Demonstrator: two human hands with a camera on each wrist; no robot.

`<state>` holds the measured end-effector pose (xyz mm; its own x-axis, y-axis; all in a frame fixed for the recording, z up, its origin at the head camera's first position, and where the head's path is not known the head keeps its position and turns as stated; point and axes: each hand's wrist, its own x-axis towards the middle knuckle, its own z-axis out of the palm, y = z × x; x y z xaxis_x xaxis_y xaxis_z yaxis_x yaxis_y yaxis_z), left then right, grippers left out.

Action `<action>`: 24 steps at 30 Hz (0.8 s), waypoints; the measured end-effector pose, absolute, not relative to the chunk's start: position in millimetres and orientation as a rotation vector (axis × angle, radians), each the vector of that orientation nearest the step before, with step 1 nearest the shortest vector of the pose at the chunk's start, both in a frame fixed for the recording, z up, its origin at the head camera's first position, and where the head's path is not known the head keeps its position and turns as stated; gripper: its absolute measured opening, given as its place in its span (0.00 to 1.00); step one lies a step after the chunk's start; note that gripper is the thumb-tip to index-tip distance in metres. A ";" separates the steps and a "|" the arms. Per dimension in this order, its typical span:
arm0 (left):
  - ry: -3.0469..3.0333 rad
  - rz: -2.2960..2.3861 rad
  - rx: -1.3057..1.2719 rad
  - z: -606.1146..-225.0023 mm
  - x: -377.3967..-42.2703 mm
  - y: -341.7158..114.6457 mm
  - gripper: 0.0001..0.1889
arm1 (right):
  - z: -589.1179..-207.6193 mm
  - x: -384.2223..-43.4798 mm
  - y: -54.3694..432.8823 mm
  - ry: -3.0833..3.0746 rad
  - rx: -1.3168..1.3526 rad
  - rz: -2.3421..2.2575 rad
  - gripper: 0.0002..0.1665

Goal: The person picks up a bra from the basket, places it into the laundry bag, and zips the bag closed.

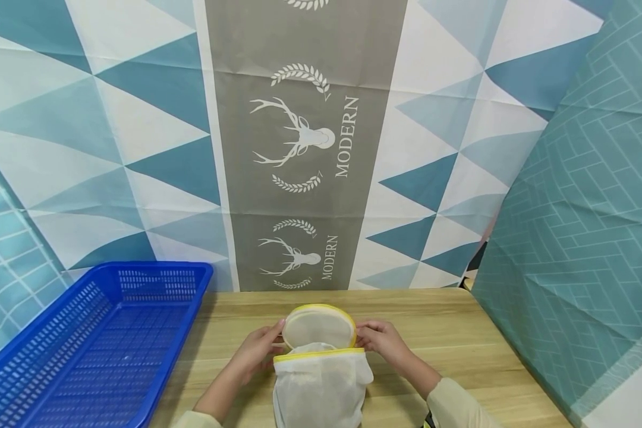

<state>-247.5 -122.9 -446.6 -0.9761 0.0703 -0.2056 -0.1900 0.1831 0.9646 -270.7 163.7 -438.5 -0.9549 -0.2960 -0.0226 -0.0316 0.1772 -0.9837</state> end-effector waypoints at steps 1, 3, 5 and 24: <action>2.252 1.882 -0.104 -446.8 -247.1 -123.6 0.40 | -438.8 -270.2 164.3 2.226 -0.323 -1.873 0.22; 2.263 1.870 -0.087 -447.5 -246.6 -124.8 0.42 | -439.3 -269.4 165.4 2.205 -0.336 -1.881 0.22; 2.260 1.868 -0.087 -448.2 -246.3 -125.6 0.44 | -439.7 -269.0 166.5 2.189 -0.349 -1.884 0.21; 2.173 1.728 -0.130 -453.3 -245.8 -125.5 0.46 | -440.9 -265.3 170.5 2.177 -0.419 -1.904 0.20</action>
